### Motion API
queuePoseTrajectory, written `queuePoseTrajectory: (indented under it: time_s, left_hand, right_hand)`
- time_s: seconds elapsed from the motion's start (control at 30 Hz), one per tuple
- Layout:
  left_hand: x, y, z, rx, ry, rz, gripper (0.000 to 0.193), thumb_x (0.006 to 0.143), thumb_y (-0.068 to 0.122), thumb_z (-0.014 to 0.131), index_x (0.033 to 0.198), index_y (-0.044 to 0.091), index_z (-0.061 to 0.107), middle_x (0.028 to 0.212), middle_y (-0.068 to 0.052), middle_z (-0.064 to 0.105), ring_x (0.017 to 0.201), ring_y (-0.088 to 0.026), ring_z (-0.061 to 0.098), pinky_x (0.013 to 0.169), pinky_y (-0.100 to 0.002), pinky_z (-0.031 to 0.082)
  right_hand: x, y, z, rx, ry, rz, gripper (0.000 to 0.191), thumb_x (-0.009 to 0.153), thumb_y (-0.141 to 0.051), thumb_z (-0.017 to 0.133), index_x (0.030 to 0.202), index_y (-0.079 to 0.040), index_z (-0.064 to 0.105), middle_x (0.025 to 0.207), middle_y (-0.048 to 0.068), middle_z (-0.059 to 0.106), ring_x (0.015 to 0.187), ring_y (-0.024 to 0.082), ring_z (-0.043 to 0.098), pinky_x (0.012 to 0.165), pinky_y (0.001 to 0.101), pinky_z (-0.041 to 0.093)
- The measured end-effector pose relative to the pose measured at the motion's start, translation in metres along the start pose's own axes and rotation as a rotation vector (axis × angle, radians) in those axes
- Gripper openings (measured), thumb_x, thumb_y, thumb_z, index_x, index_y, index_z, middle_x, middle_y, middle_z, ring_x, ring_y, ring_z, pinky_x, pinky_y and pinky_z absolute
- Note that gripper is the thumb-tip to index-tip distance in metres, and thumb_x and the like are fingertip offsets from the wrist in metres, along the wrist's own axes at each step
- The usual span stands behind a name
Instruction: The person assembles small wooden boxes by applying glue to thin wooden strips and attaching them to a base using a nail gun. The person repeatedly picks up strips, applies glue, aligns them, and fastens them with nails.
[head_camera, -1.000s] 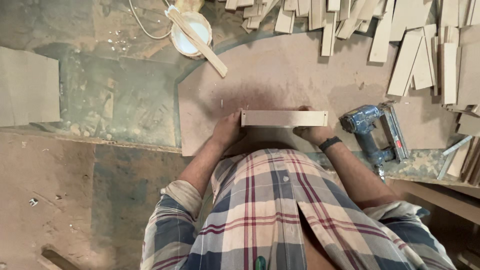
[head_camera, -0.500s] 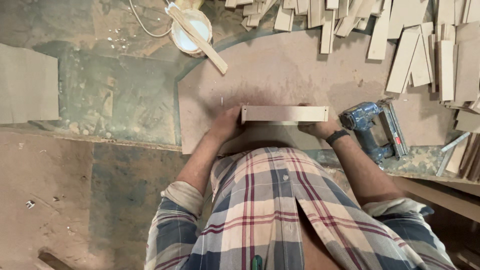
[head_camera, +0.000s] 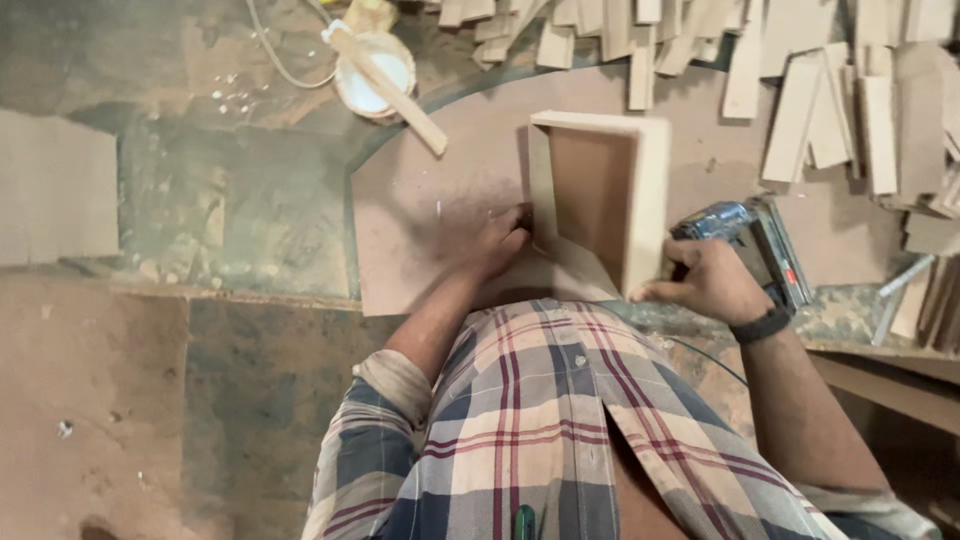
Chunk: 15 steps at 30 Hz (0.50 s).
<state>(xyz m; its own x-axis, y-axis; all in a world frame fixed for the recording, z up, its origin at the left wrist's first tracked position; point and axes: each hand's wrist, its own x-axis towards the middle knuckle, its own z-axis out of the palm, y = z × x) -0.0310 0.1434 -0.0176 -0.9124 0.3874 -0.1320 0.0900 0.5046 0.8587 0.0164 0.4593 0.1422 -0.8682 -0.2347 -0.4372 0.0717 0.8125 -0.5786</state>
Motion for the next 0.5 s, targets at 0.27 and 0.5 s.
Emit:
queuePoseTrajectory:
  time_s: [0.27, 0.5]
  left_hand:
    - [0.02, 0.012, 0.028, -0.014, -0.056, 0.004, 0.042, 0.086, 0.01, 0.056, 0.127, 0.006, 0.069, 0.123, -0.023, 0.068, 0.116, -0.038, 0.065, 0.099, -0.044, 0.053]
    - [-0.007, 0.062, -0.018, 0.177, 0.076, 0.059, 0.022, 0.099, 0.018, 0.065, 0.118, 0.009, 0.068, 0.115, -0.014, 0.071, 0.112, -0.033, 0.07, 0.097, -0.04, 0.056]
  right_hand:
    - [0.034, -0.038, -0.021, 0.033, 0.077, 0.044, 0.045, 0.075, -0.039, 0.092, 0.07, -0.004, 0.064, 0.056, 0.004, 0.056, 0.05, 0.013, 0.045, 0.048, 0.0332, 0.04]
    - [0.05, -0.055, -0.006, 0.286, 0.03, -0.008, 0.047, 0.077, -0.031, 0.09, 0.062, -0.005, 0.055, 0.056, -0.002, 0.054, 0.053, 0.007, 0.044, 0.049, 0.0278, 0.039]
